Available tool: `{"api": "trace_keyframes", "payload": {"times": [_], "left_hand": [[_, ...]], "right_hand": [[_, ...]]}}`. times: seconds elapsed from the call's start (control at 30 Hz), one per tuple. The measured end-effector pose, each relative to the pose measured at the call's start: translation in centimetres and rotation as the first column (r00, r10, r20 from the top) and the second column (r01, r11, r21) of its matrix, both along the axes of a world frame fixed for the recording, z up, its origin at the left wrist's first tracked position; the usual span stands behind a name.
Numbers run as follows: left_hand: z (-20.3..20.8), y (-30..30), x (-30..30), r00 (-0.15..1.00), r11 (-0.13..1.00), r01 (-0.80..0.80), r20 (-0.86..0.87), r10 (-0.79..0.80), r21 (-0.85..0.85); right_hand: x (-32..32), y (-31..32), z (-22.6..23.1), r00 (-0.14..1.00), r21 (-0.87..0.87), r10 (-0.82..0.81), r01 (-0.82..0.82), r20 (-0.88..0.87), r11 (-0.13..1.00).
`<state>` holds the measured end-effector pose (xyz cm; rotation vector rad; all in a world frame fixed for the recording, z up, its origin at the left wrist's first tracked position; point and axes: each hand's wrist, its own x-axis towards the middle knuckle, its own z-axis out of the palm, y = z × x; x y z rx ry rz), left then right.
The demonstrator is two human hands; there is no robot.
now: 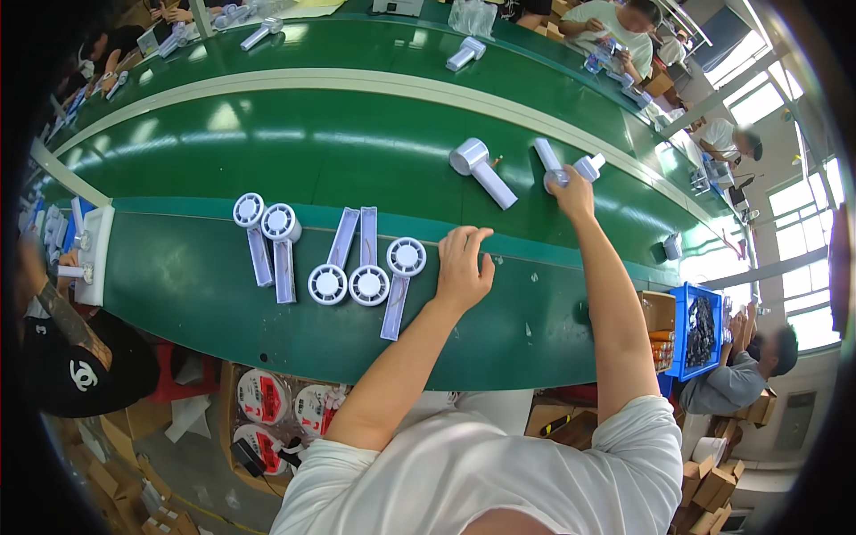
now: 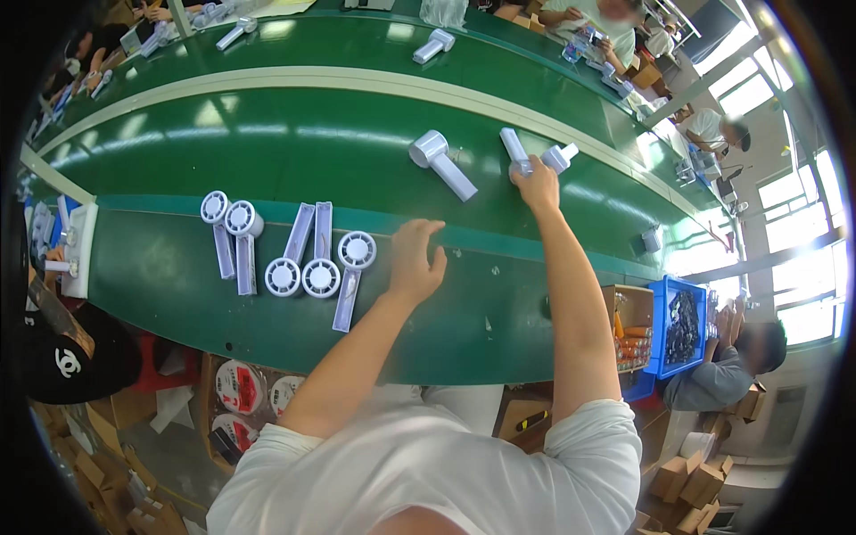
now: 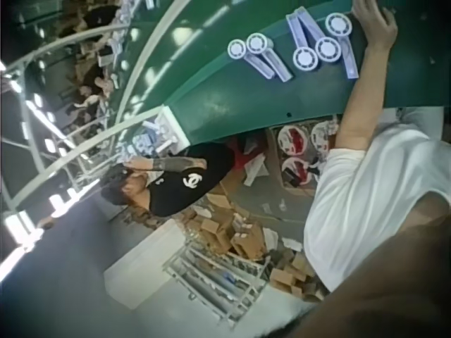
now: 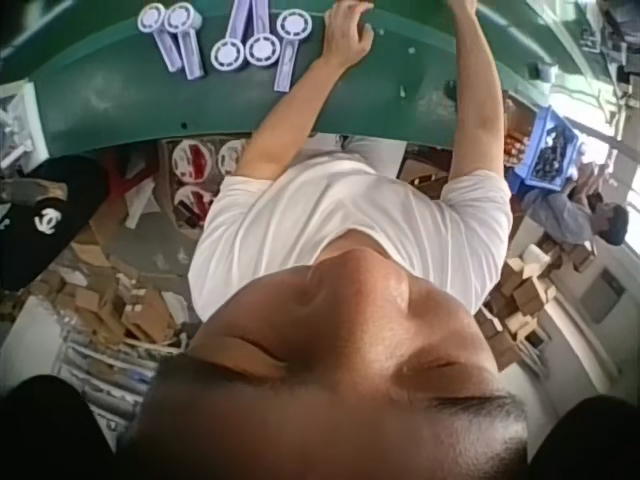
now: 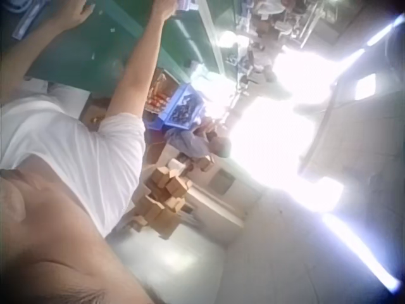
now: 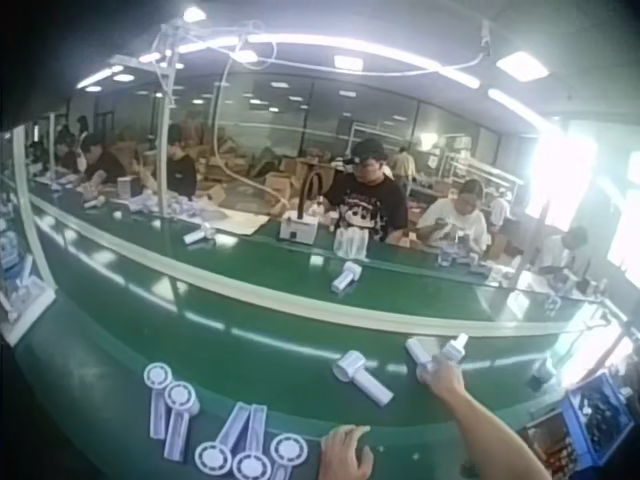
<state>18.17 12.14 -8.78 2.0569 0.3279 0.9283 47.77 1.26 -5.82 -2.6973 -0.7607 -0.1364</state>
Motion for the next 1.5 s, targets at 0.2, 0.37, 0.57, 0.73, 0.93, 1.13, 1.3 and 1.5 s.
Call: {"api": "trace_keyframes", "payload": {"times": [0.2, 0.37, 0.57, 0.73, 0.93, 1.13, 1.3, 1.5], "left_hand": [[2.5, -1.0, 0.1, 0.985, 0.992, -0.127, 0.116, 0.127, -0.008], [-0.7, -0.9, -0.1, 1.0, 0.999, 0.029, -0.002, -0.029, 0.038], [0.5, -1.3, 0.2, 0.968, 0.973, 0.232, -0.095, -0.231, -0.002], [1.5, -1.0, -0.6, 0.921, 0.964, 0.184, -0.31, -0.237, -0.189], [1.4, -1.0, -0.1, 0.962, 0.968, 0.152, -0.195, -0.191, -0.198], [2.1, -0.9, 0.2, 0.988, 0.959, 0.011, -0.145, -0.055, -0.284], [2.5, -0.6, -1.7, 0.926, 0.999, -0.052, -0.374, 0.052, 0.01], [4.2, -2.6, -6.0, 0.769, 0.984, -0.13, -0.615, 0.177, 0.121]], "right_hand": [[-8.9, -4.0, 13.1, 0.668, 0.325, 0.225, 0.027, -0.709, 0.945], [-8.8, -3.6, 11.7, 0.304, 0.318, 0.325, -0.074, -0.896, 0.945], [8.2, -4.9, 1.1, 0.8, -0.22, -0.059, 0.234, 0.597, 0.947], [8.3, -5.2, 1.7, 0.996, -0.269, 0.07, -0.054, 0.052, 0.962], [-3.0, -8.0, 8.3, 0.916, 0.439, 0.029, 0.164, -0.4, 0.883], [-12.3, -13.6, 8.6, 0.72, 0.673, 0.336, 0.243, -0.608, 0.699], [-23.0, -14.2, 4.3, 0.982, 0.311, 0.127, -0.078, -0.142, 0.947], [-26.2, -15.8, 6.6, 0.991, 0.125, 0.086, -0.072, -0.106, 0.99]]}}
